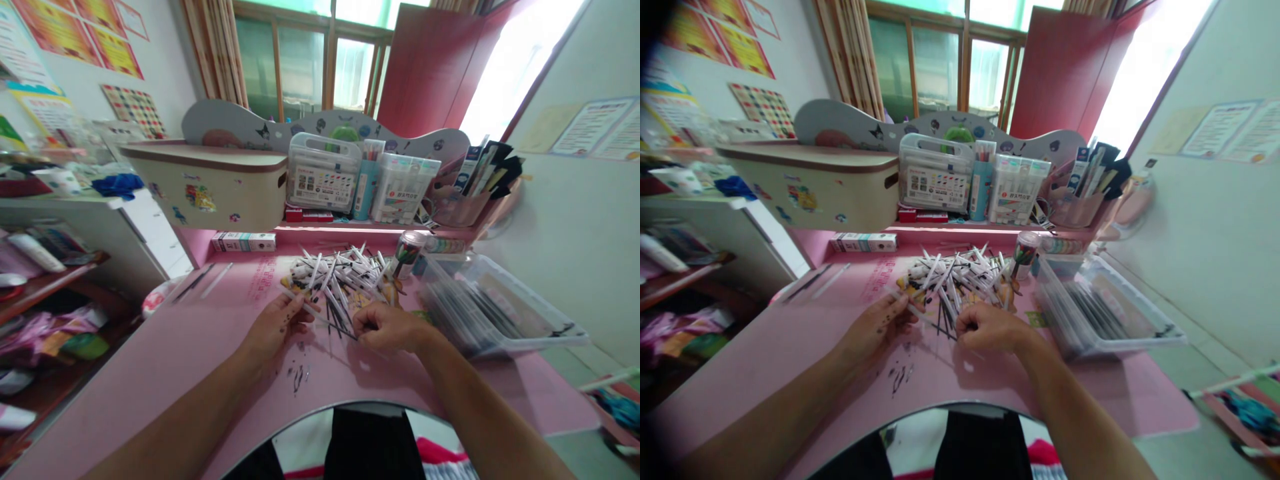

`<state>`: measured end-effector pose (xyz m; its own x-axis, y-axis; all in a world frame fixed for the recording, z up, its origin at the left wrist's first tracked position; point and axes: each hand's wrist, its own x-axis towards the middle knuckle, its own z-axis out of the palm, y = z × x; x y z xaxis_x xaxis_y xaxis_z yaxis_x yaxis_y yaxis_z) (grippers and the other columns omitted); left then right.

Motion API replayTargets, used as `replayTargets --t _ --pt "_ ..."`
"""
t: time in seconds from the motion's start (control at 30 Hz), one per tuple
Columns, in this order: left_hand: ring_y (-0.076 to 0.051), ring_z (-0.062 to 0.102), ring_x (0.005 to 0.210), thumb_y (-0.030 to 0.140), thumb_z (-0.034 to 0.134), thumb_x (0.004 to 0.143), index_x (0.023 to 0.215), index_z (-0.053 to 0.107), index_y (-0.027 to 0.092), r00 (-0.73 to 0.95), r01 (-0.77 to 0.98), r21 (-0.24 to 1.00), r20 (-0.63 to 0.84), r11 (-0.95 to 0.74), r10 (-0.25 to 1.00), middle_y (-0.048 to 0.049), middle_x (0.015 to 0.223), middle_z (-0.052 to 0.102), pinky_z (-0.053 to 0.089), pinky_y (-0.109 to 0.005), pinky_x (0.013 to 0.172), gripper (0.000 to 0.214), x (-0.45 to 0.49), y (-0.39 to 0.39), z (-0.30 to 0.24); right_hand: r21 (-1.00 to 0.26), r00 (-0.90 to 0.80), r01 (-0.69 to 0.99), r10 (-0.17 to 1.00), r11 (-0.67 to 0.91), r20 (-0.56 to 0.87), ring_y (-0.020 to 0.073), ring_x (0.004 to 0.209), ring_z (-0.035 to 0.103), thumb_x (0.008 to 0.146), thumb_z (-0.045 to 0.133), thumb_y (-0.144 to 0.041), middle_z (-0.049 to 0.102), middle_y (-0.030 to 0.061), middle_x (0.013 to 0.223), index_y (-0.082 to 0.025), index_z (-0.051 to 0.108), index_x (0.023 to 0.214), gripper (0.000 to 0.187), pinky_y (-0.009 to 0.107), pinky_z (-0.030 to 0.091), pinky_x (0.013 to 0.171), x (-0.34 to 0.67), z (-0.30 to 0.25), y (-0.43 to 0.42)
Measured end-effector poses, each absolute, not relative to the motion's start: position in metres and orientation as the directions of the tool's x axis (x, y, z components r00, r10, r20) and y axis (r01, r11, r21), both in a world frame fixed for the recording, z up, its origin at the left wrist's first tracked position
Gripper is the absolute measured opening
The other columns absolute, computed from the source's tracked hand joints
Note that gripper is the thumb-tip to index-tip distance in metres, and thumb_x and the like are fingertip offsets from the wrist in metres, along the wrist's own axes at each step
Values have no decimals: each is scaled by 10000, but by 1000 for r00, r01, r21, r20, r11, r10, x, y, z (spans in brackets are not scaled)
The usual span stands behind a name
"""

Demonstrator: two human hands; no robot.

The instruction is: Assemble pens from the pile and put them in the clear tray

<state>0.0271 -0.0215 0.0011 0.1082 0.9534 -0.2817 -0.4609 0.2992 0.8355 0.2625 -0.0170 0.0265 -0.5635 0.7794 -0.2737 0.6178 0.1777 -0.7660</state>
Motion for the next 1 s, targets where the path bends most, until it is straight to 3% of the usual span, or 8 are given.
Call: replayTargets --t 0.1,0.2,0.3,0.4,0.47,0.57,0.77,1.0 --pt "-133 687 564 116 586 930 832 660 97 204 -434 823 -306 367 930 -114 802 752 554 -190 464 124 31 -25 3 -801 -527 586 810 125 -258 95 562 449 633 533 -141 522 -47 605 -172 598 661 77 220 320 513 254 22 -19" --pt "-154 713 568 110 571 938 868 652 96 253 -496 733 -390 465 885 -111 749 750 583 -210 486 108 35 -27 7 -903 -507 422 847 80 -162 101 549 446 725 594 -272 536 -36 624 -171 632 722 108 233 330 513 246 15 -16" --pt "-134 683 491 126 497 982 874 636 98 236 -625 586 -486 515 841 -68 625 709 575 -196 463 178 32 -25 13 -945 -282 314 960 94 1 122 572 478 805 574 -407 581 -12 686 -173 673 847 258 256 367 545 247 9 -6" --pt "-118 659 444 150 412 1019 843 614 112 216 -751 462 -503 471 837 -36 558 670 554 -169 432 271 24 -20 18 -854 61 482 965 194 254 180 736 583 812 529 -316 661 47 825 -173 684 890 225 304 446 692 261 3 8" --pt "-118 658 443 170 393 1027 857 621 110 227 -780 424 -493 460 840 -46 578 680 545 -164 414 291 19 -18 19 -717 146 666 907 206 396 207 828 602 803 502 -240 673 80 897 -169 686 895 218 336 458 784 273 -2 17" --pt "-111 649 437 192 396 1028 882 632 109 251 -793 401 -470 458 846 -62 624 700 539 -161 403 289 16 -16 18 -567 133 805 878 175 460 220 867 591 806 501 -187 658 92 931 -170 686 884 201 354 454 835 285 -9 24" --pt "-113 656 447 181 382 1029 896 622 111 247 -793 409 -464 452 851 -67 642 709 543 -161 413 283 18 -16 19 -429 -43 876 920 223 390 209 858 588 826 548 -134 639 80 903 -168 716 830 172 331 434 812 279 -19 26" --pt "-113 649 434 176 390 1027 857 605 114 212 -792 433 -466 430 859 -56 608 694 542 -163 410 281 18 -16 21 -350 -192 891 938 290 288 204 906 593 895 590 -163 660 75 957 -190 763 893 176 312 412 820 262 -18 17"
